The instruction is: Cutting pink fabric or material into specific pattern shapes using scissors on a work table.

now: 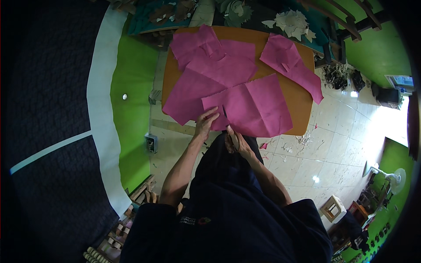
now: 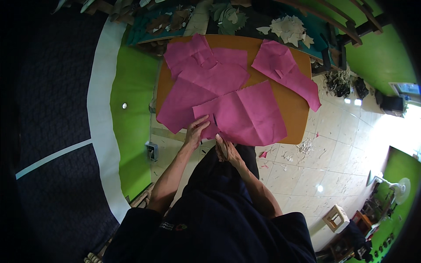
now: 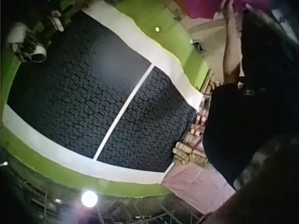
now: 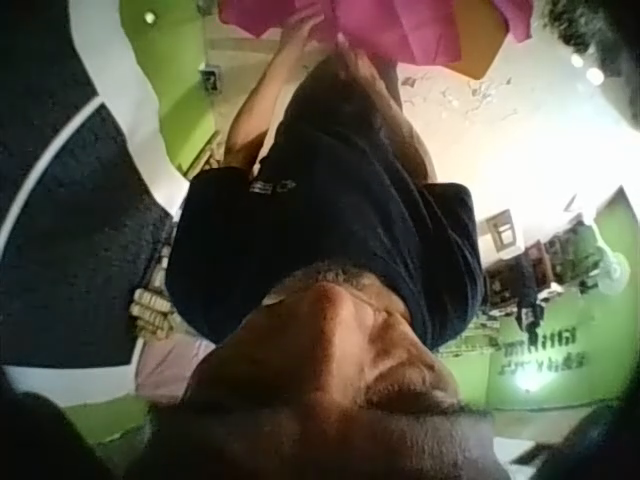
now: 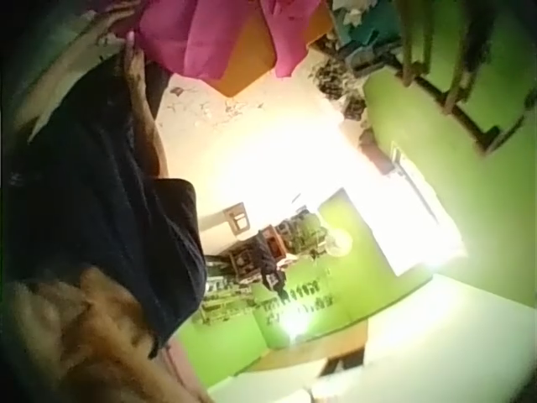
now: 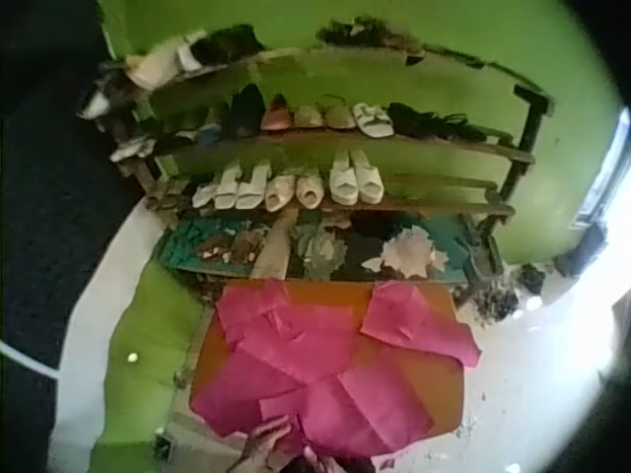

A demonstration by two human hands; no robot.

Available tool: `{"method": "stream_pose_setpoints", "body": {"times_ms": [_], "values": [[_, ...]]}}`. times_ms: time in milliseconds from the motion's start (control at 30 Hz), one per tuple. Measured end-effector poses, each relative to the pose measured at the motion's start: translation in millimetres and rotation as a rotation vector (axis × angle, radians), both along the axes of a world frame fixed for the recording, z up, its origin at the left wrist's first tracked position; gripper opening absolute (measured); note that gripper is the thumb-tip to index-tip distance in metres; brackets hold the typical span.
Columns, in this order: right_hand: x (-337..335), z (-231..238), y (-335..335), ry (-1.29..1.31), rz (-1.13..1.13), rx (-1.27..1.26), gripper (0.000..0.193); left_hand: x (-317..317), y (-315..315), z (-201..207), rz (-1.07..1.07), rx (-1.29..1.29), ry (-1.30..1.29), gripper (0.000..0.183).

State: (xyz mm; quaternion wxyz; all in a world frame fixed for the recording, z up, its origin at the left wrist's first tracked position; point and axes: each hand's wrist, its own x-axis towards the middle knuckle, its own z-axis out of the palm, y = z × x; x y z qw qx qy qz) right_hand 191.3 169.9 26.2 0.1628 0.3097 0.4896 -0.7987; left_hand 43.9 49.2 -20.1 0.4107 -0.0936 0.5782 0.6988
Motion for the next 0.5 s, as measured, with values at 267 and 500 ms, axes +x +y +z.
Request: {"method": "stream_pose_setpoints", "body": {"times_ms": [267,500], "values": [[-2.0,-18.9,-18.0,0.074,-0.129,-0.325,0.067,-12.3,-4.6,2.4,-0.045,0.042,-0.176,0.038],[-5.7,-17.8,-14.8,0.034,-0.060,-0.024,0.064,-12.9,-7.9,-1.5,-0.138,0.057,-0.032,0.040]]}}
